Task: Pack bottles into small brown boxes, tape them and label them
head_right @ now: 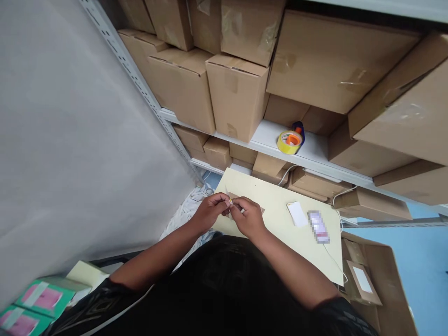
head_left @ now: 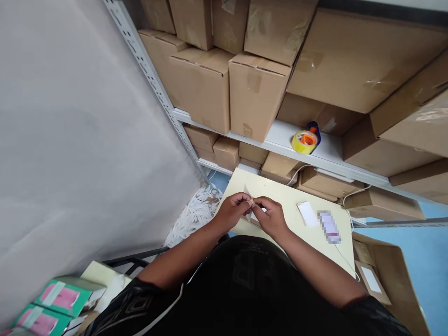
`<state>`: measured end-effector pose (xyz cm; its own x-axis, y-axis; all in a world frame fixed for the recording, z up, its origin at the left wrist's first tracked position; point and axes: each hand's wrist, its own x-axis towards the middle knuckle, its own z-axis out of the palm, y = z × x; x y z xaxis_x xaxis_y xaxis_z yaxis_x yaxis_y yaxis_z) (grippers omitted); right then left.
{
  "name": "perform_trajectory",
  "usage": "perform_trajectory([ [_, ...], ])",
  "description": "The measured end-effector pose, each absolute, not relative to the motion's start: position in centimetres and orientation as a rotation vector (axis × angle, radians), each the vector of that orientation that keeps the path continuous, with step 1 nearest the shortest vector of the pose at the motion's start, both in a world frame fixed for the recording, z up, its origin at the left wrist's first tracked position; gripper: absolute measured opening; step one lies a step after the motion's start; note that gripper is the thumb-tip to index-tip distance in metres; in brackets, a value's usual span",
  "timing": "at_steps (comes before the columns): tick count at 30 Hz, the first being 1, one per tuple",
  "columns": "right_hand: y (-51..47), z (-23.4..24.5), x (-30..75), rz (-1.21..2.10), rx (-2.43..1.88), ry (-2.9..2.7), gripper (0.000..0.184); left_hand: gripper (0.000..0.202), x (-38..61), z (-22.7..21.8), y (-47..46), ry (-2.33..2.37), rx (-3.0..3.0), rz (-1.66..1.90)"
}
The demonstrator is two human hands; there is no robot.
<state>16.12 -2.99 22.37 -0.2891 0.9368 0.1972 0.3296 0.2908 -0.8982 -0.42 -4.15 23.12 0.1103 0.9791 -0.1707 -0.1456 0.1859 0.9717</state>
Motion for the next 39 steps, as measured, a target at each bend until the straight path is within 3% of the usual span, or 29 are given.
perform_trajectory([
  [7,-2.4,20.9,13.4,1.272,-1.297,-1.539,0.029,0.013,-3.7,20.5,-5.4,1.284,0.956,1.088],
  [13,-1.2,19.0,13.0,1.350,-1.374,-1.277,0.029,0.010,-11.9,14.0,-6.4,1.647,0.856,1.047],
  [19,-1.1,18.5,14.8,1.346,-1.377,-1.025,0.027,0.022,-21.7,6.7,-8.8,2.165,0.853,0.564],
  [23,-1.1,18.3,16.9,1.321,-1.373,-0.934,0.026,0.024,-24.8,4.3,-9.6,2.228,0.898,0.357],
  [32,-2.1,16.5,19.8,1.349,-1.412,-0.893,0.023,0.027,-26.0,3.7,-7.3,2.256,1.130,-0.099],
  [36,-2.4,16.3,20.3,1.369,-1.411,-0.889,0.021,0.030,-22.1,5.3,-4.1,2.134,1.298,-0.003],
  [39,-2.3,16.5,20.5,1.400,-1.381,-0.933,0.018,0.041,-16.4,8.5,-1.9,1.806,1.240,0.328],
])
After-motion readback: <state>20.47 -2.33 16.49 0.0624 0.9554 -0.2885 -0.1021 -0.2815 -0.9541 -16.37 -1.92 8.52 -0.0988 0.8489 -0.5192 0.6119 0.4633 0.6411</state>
